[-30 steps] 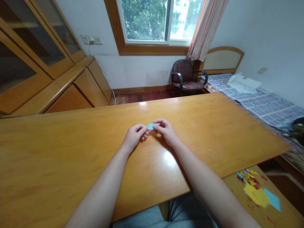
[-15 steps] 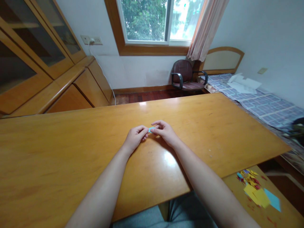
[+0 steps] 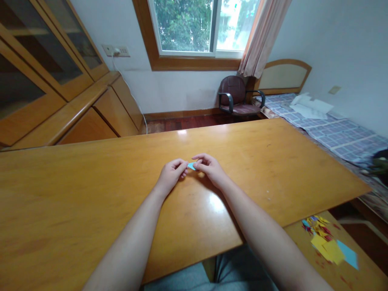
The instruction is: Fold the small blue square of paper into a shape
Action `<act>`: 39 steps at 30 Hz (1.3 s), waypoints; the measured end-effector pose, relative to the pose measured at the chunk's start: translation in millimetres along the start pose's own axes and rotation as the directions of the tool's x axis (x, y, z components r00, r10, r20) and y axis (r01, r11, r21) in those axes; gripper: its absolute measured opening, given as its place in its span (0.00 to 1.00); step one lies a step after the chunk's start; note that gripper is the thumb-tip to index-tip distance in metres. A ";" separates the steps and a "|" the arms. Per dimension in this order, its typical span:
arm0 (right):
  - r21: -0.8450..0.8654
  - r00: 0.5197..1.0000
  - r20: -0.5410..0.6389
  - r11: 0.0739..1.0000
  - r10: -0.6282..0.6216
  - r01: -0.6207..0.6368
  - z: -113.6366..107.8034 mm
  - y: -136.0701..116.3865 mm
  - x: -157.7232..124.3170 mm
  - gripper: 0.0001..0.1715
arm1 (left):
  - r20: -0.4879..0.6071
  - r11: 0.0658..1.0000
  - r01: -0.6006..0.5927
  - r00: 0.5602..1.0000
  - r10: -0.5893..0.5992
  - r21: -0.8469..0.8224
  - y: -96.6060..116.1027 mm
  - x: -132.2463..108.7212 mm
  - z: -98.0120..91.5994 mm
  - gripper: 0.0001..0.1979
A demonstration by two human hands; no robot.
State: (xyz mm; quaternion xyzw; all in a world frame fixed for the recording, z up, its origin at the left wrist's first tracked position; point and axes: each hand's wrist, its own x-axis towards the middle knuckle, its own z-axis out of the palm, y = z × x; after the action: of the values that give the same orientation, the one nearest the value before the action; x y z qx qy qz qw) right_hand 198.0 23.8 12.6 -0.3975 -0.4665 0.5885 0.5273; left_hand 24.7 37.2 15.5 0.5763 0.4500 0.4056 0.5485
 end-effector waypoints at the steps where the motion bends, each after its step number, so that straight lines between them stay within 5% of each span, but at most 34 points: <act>1: -0.002 1.000 0.007 1.000 0.005 -0.005 -0.2 -0.2 -0.1 0.17 | -0.002 1.000 -0.002 1.000 0.002 -0.001 -0.1 -0.1 0.0 0.16; 21: -0.088 0.998 0.058 0.996 0.027 -0.022 2.1 0.6 0.1 0.17 | -0.044 0.972 -0.149 0.986 0.159 0.182 -4.4 -1.1 -1.2 0.15; 31: 0.042 0.995 -0.098 0.999 0.015 -0.011 -0.1 3.8 4.2 0.18 | 0.043 0.974 -0.148 0.989 0.143 0.174 -3.8 -0.7 1.7 0.11; 39: 0.040 0.998 -0.057 0.999 0.036 -0.033 1.5 3.4 3.9 0.20 | 0.062 0.975 -0.135 0.990 0.126 0.177 -6.6 -1.1 0.1 0.13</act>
State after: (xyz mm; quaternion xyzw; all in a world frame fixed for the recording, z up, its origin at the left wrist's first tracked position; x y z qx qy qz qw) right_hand 195.2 27.4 9.8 -0.4118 -0.4325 0.5949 0.5380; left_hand 24.0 36.0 8.9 0.6620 0.4322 0.3835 0.4773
